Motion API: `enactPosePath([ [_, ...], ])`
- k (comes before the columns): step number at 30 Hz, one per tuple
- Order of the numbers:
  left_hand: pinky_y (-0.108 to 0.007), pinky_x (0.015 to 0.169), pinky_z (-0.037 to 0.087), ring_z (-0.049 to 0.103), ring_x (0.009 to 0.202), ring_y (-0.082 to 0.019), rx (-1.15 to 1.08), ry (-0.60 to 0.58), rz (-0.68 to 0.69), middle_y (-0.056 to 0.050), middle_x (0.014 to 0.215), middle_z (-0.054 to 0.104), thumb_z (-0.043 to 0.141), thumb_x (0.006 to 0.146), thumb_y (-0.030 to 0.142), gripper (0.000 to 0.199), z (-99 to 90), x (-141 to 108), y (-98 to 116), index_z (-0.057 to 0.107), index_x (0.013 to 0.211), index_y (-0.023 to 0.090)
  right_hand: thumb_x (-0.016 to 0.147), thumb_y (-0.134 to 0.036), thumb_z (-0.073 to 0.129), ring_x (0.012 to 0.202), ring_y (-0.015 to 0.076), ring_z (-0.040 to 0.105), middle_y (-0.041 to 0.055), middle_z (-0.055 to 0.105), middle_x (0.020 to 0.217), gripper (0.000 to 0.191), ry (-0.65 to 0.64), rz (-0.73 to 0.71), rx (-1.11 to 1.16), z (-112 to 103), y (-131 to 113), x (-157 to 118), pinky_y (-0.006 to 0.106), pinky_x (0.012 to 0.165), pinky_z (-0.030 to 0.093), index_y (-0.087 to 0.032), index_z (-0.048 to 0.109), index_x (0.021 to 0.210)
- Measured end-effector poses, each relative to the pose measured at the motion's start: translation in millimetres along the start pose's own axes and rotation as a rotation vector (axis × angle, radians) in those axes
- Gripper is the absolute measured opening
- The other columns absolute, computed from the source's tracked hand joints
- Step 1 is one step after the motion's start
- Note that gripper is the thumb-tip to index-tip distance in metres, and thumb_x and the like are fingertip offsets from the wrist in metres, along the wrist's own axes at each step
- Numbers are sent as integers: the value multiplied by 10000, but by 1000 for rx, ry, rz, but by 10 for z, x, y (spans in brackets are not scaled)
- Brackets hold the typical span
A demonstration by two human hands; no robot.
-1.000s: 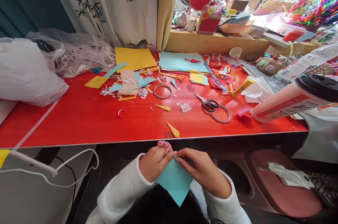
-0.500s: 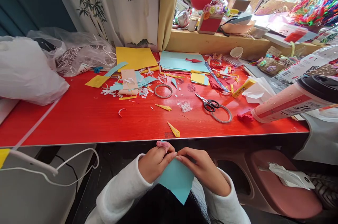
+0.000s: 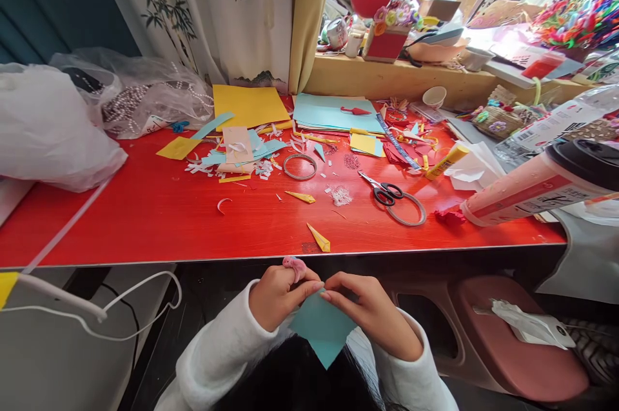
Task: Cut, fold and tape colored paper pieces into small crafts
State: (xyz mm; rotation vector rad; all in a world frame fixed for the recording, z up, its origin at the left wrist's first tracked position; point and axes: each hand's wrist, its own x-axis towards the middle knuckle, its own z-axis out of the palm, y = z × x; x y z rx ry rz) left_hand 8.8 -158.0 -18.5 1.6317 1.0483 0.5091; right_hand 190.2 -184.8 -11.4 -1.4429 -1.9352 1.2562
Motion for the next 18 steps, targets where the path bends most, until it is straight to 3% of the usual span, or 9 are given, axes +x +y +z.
enactPosePath([
  [5,-227,669,409,495,620,-96,-16,-21,-52,6,637,571,487,800,343,243,5,-3,-17,628,736,155,843,-410,445,638,83,524,-2,625,715,302,-22,4,-19,9,3,-14,176,587,386,-165,614,792],
  [12,-218,590,422,505,588,-89,-183,-123,-81,7,643,529,523,772,365,234,-13,-11,-33,604,740,148,832,-423,459,617,78,503,-6,608,689,313,-60,-4,22,-20,-10,-31,176,573,378,-160,621,783],
  [18,-214,605,424,503,603,-80,-199,-173,-80,7,671,530,533,770,342,214,-16,-20,-33,596,744,138,836,-437,446,593,68,484,-6,596,667,344,-82,-7,21,-33,-24,-33,174,564,363,-149,625,777],
])
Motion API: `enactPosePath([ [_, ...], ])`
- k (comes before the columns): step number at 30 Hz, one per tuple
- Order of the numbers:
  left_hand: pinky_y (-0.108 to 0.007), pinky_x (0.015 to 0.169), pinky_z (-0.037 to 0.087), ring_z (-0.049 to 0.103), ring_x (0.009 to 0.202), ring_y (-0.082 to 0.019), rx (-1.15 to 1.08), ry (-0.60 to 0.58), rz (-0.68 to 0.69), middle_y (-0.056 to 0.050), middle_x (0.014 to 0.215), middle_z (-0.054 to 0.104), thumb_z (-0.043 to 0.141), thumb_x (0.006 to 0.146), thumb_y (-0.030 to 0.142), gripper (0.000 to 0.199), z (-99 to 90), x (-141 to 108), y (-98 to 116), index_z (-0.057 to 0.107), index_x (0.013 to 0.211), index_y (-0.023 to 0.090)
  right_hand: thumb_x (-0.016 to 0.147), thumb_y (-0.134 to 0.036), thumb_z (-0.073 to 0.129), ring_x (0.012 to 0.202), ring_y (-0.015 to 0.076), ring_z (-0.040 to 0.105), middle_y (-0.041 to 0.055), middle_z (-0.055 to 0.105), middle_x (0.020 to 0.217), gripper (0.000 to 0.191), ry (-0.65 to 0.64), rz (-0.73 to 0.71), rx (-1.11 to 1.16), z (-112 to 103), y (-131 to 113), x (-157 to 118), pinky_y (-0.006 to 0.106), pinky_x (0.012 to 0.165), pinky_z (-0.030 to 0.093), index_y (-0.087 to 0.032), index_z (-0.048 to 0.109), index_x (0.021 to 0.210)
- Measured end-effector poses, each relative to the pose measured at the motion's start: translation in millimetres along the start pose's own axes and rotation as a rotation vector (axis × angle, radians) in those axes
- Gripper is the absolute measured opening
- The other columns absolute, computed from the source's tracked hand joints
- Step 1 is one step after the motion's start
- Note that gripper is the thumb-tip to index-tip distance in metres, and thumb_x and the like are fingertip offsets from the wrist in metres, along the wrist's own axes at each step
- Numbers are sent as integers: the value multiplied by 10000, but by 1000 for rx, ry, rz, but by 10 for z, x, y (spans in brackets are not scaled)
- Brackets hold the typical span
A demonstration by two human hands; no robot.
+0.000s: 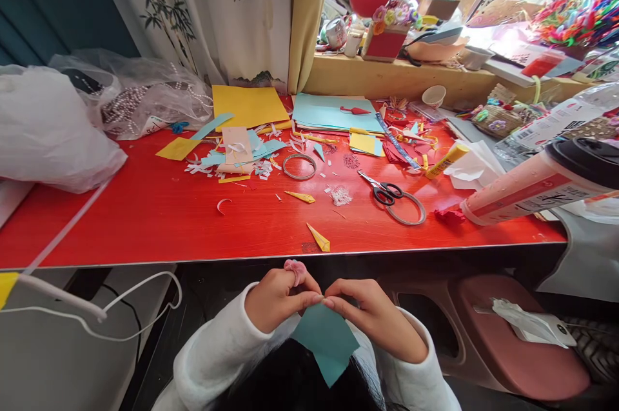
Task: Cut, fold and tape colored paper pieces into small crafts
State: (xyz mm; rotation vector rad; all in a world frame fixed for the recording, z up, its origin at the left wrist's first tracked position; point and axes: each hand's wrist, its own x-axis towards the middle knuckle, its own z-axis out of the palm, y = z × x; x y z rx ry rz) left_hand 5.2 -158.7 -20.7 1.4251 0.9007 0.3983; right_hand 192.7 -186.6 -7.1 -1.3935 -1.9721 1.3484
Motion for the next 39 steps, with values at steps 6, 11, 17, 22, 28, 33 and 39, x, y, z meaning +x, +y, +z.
enactPosePath([
  [6,-207,592,405,481,606,-73,3,-34,16,12,674,516,558,757,336,207,-1,-3,-18,600,760,133,847,-425,432,590,63,484,-5,592,664,348,-6,-10,3,3,-2,9,168,561,358,-145,627,776],
  [11,-210,595,395,476,626,-79,24,-30,-5,3,691,527,567,746,329,205,14,0,-32,601,769,128,850,-427,424,590,66,485,-1,595,665,357,-18,-8,-6,13,8,-3,168,563,361,-143,629,780],
  [17,-213,599,387,458,634,-77,73,-32,-32,1,706,533,573,736,357,236,-1,-12,1,593,755,123,838,-420,448,579,65,476,-7,597,665,327,-23,1,-22,38,8,18,169,546,350,-152,622,768],
  [22,-219,617,388,466,654,-84,117,-45,-33,3,719,523,569,731,288,168,-18,-23,3,585,757,123,849,-362,443,597,65,488,-10,596,685,272,-27,-13,-52,66,7,37,167,569,359,-160,610,777],
  [28,-209,621,391,469,639,-76,146,-61,-78,12,706,517,582,706,239,123,-32,-11,-2,584,742,122,837,-291,462,614,66,498,-9,602,698,201,-32,-26,-70,107,15,62,165,579,362,-160,593,758],
  [33,-214,587,388,470,562,-81,194,-85,-178,29,594,486,570,721,298,220,-27,-4,-44,642,841,129,821,-247,475,616,66,497,-12,603,703,157,-35,-33,-87,133,28,56,164,579,361,-163,593,759],
  [39,-223,650,371,464,676,-103,367,-56,-76,-5,700,538,589,718,299,183,-36,-4,-21,659,750,133,820,-275,486,621,68,502,-11,602,703,159,-34,-9,-62,119,10,49,167,586,369,-166,586,762],
])
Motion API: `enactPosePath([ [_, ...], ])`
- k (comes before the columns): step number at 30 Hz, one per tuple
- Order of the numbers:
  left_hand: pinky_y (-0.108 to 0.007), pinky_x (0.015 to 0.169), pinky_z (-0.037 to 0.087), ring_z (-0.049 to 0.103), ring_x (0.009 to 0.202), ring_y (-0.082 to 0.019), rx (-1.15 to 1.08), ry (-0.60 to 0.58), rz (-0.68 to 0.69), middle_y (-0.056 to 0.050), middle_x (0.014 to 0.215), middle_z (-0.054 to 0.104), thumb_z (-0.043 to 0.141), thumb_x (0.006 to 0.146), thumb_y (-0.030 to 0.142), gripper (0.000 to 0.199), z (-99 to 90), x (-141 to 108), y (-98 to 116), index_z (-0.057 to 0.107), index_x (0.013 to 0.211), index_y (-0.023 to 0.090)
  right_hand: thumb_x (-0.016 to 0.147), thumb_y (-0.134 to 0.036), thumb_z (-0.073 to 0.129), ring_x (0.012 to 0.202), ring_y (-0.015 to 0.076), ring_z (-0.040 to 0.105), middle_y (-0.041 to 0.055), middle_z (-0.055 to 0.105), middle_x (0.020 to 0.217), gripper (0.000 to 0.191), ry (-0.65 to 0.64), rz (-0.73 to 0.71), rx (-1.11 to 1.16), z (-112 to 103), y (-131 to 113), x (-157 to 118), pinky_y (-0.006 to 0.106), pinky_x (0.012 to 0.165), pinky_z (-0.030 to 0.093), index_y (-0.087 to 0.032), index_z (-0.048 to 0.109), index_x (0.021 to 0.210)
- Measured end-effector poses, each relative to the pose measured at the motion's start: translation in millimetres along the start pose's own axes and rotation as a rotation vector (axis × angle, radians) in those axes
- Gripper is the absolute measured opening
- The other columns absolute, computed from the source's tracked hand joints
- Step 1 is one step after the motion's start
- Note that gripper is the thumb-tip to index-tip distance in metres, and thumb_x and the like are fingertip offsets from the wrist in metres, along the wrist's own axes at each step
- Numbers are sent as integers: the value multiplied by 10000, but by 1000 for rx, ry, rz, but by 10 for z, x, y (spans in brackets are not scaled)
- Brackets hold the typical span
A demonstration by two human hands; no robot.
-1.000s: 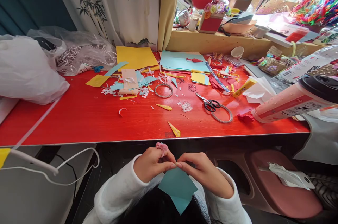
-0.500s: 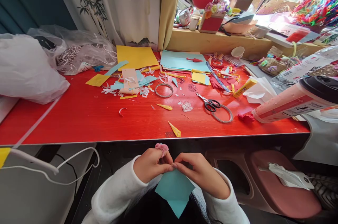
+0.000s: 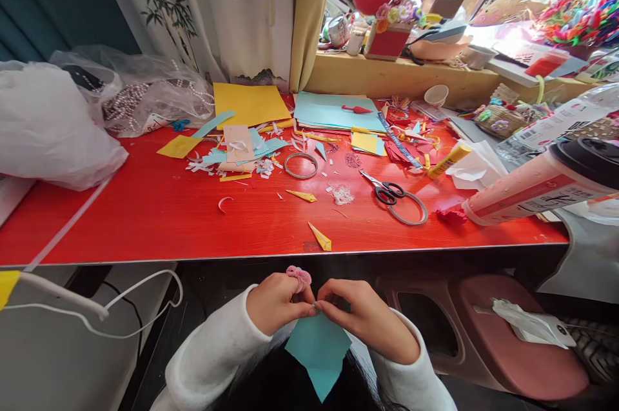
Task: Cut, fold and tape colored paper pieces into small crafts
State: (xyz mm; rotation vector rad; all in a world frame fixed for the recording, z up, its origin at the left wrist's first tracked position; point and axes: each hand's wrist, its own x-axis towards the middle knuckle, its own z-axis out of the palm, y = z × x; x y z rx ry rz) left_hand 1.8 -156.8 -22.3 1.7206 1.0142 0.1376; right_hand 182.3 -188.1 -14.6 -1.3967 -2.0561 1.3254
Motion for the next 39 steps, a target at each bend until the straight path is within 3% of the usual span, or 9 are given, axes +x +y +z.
enactPosePath([
  [5,-208,591,366,440,635,-93,1,7,19,-3,685,518,575,729,350,228,5,0,11,641,716,132,813,-305,505,614,69,496,-15,601,703,163,-5,8,-6,-2,23,13,170,569,360,-171,584,765],
  [15,-228,704,371,476,704,-105,50,-31,26,6,688,546,540,767,327,229,-9,-2,-20,676,846,160,836,-286,467,632,65,506,-19,601,714,175,9,9,-52,-18,20,2,168,590,368,-173,585,773],
  [19,-225,705,379,469,671,-99,-10,-54,96,9,621,522,469,813,393,320,6,19,-81,672,827,145,845,-289,452,633,68,508,-16,603,718,187,1,-3,-54,-31,20,-3,172,593,377,-175,587,781],
  [24,-225,690,391,473,675,-99,-140,-7,120,7,629,521,516,785,374,279,-33,40,-44,652,761,132,841,-342,465,642,81,526,-1,607,714,221,35,-1,4,-145,-24,13,189,589,395,-170,597,800],
  [28,-229,685,403,486,667,-97,-134,82,161,3,635,546,538,765,323,219,-320,47,109,631,693,138,827,-412,467,612,94,561,20,603,678,294,33,-5,244,-472,-93,157,210,581,456,-143,580,785],
  [31,-237,690,410,490,672,-93,-104,201,186,2,661,567,566,737,312,192,-708,183,263,638,719,135,806,-438,489,617,99,568,34,607,681,314,159,-69,258,-816,-119,438,226,593,470,-141,576,756],
  [35,-249,641,424,468,557,-66,-130,254,161,27,551,512,636,665,284,179,-1267,628,405,612,659,107,777,-502,493,645,107,574,51,613,725,375,258,-137,188,-1219,-128,1029,242,598,467,-139,586,776],
  [39,-243,579,439,504,539,-71,-141,295,142,22,563,544,672,625,264,199,-1641,1112,359,606,696,90,733,-538,517,578,77,462,16,541,628,428,287,-225,-77,-1401,-114,1640,215,511,356,-121,612,713],
])
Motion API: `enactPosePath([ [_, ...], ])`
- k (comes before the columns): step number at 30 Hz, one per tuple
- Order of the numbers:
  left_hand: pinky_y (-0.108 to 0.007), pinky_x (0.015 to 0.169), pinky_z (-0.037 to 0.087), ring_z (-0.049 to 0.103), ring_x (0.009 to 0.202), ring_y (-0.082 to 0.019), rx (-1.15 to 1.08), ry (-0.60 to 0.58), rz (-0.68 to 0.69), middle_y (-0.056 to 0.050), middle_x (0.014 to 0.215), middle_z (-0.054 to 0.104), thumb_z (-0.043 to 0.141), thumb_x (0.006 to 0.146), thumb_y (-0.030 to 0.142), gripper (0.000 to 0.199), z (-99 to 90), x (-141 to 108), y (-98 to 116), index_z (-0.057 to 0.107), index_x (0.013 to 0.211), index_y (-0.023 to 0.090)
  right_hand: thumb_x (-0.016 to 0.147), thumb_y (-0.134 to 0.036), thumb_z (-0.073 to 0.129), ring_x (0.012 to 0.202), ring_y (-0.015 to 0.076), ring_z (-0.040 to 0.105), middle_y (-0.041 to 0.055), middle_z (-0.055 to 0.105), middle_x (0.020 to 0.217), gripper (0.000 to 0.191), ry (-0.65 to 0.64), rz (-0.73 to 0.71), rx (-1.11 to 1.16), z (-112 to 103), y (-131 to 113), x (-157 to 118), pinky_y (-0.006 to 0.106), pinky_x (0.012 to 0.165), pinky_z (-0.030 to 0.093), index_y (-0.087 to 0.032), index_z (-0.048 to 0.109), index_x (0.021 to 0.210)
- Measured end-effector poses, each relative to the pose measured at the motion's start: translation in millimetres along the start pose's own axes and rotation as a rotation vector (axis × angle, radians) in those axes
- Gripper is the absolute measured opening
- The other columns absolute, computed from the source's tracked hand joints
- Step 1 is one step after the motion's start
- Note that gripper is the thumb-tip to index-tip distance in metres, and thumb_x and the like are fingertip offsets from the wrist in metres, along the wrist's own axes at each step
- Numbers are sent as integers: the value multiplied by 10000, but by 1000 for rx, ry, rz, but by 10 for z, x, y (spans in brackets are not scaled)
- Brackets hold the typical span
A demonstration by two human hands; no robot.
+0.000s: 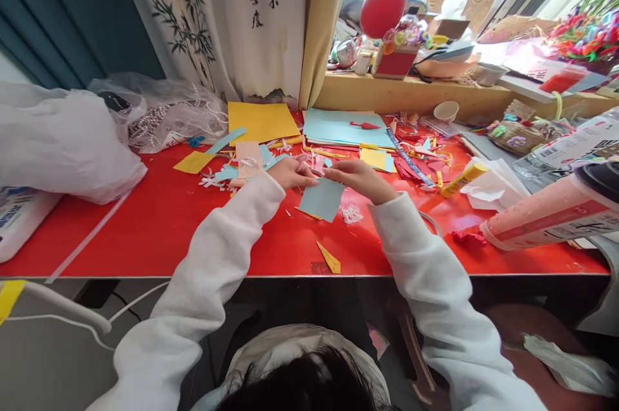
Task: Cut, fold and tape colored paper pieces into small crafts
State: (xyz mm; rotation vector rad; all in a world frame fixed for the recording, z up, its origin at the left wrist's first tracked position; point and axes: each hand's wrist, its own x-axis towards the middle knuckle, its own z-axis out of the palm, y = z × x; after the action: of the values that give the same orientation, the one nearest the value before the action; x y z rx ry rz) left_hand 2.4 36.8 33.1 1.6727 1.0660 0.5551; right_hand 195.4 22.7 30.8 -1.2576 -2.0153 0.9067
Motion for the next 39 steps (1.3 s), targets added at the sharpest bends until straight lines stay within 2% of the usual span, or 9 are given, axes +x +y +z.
enactPosePath([
  [3,-229,550,448,491,509,-62,-53,20,-5,31,523,523,674,614,219,165,-66,199,-131,571,617,91,732,-494,534,585,79,432,12,537,626,393,-77,-39,-79,106,116,269,211,503,311,-115,634,718],
  [6,-220,546,444,474,475,-52,-46,19,-29,42,478,497,683,608,220,169,-78,229,-228,564,588,101,749,-457,521,616,95,461,24,576,665,359,-83,-80,-80,222,219,353,213,525,324,-119,643,762],
  [11,-265,599,468,523,524,-89,-10,30,-95,24,539,561,686,606,375,277,-59,211,-276,619,682,117,763,-372,521,679,126,523,52,629,735,272,-13,-91,-54,323,310,316,227,579,369,-124,631,788],
  [15,-296,684,481,578,658,-149,-17,54,-81,2,560,585,670,569,517,398,-48,233,-311,619,643,129,767,-351,516,682,128,525,53,626,739,246,34,-92,-19,359,318,299,233,590,380,-128,618,781],
  [23,-274,614,483,553,554,-101,-171,76,-72,17,550,565,729,562,361,309,-34,249,-361,578,642,104,749,-394,527,635,107,470,27,575,672,284,57,-7,54,322,291,271,225,553,340,-127,623,755],
  [28,-278,640,495,583,713,-158,-152,53,-77,-14,587,603,697,542,511,434,-46,233,-360,619,699,113,741,-402,534,652,117,491,36,591,698,286,66,-16,98,322,296,262,230,562,360,-129,617,772],
  [31,-320,772,481,582,764,-166,-98,58,-54,-10,544,591,679,541,546,441,-53,229,-359,624,660,125,740,-409,536,659,117,494,35,595,704,286,77,-26,104,328,291,257,228,563,365,-136,617,773],
  [34,-366,944,386,582,723,-139,-50,89,-22,14,512,572,684,561,503,381,-52,228,-355,623,610,130,740,-442,529,633,111,468,26,575,664,317,82,-6,62,329,275,251,224,535,341,-140,625,744],
  [39,-391,970,352,580,878,-197,-5,105,41,-12,620,625,727,522,427,318,-39,236,-368,649,624,137,722,-454,547,637,116,484,38,591,685,328,54,17,90,339,290,254,229,538,352,-132,611,734],
])
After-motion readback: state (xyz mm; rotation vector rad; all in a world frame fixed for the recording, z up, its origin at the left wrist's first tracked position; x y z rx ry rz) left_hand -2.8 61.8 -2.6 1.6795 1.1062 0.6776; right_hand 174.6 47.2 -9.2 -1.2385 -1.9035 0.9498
